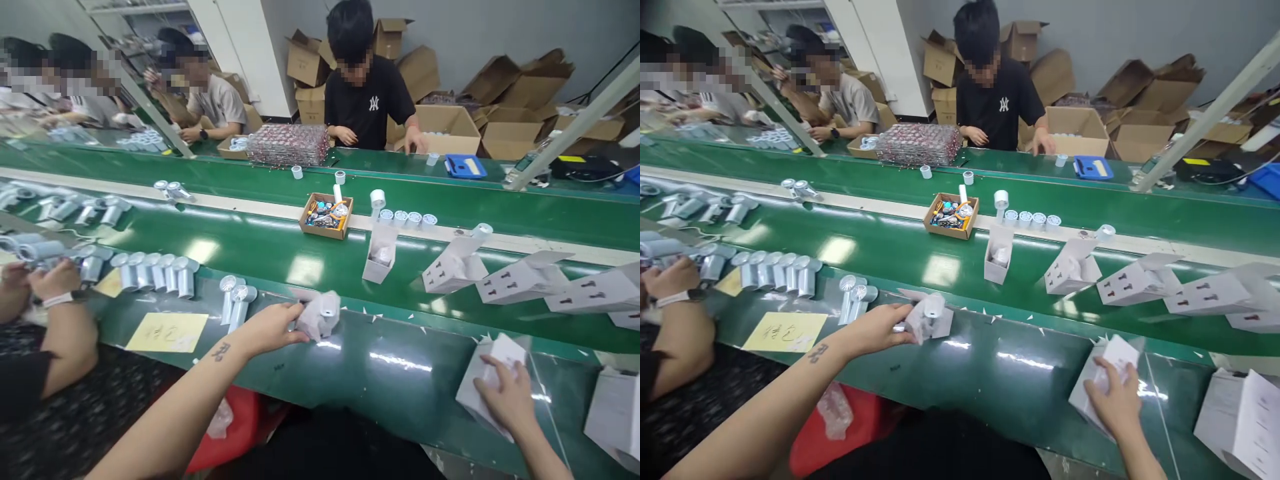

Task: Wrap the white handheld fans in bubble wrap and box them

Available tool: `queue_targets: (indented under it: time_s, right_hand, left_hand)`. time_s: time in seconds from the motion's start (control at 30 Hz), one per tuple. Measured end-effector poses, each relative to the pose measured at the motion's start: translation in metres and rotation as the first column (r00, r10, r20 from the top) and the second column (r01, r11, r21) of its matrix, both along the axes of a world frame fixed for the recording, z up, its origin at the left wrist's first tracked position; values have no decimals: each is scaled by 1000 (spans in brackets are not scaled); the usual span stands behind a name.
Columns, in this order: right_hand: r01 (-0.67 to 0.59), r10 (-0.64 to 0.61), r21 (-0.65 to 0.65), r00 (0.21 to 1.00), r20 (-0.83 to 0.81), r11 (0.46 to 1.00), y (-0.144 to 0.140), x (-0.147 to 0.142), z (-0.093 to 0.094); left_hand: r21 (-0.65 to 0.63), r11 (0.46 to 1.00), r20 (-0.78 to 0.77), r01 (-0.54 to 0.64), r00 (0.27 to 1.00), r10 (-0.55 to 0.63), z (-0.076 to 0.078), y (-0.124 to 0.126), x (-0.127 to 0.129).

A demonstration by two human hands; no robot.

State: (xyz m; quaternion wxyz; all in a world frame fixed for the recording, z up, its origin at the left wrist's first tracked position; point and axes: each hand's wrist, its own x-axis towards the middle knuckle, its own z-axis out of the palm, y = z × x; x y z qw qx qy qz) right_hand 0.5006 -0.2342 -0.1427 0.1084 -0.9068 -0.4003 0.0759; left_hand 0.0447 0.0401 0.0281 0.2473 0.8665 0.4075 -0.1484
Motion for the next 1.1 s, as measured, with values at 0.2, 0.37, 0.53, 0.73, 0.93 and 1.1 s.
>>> queue_targets:
  time_s: [0.2,0.37,0.53,0.73,0.93,1.1]
  right_hand:
    - [-268,367,380,904,-220,885,68,-167,87]
    - [-536,690,559,718,-93,633,164,-281,137]
    - [-417,531,531,844,-74,738,186,-297,139]
    - [-205,302,404,934,-191,891,187,-296,155]
    - [-359,389,300,920,-47,884,187,-320,169]
    - [-353,383,265,921,-70,897,185,-304,171]
  left_hand:
    - [16,967,12,253,967,-254,-3,10,2]
    - [88,920,-7,383,924,-383,-5,19,-4]
    - [91,914,55,395,915,-400,-13,30,-22]
    - [-61,951,432,302,867,-248,-37,41,-30]
    - [-138,975,442,172,892,-95,-43,29,-23]
    - [-10,1000,343,25,939,-20,-28,13,-19]
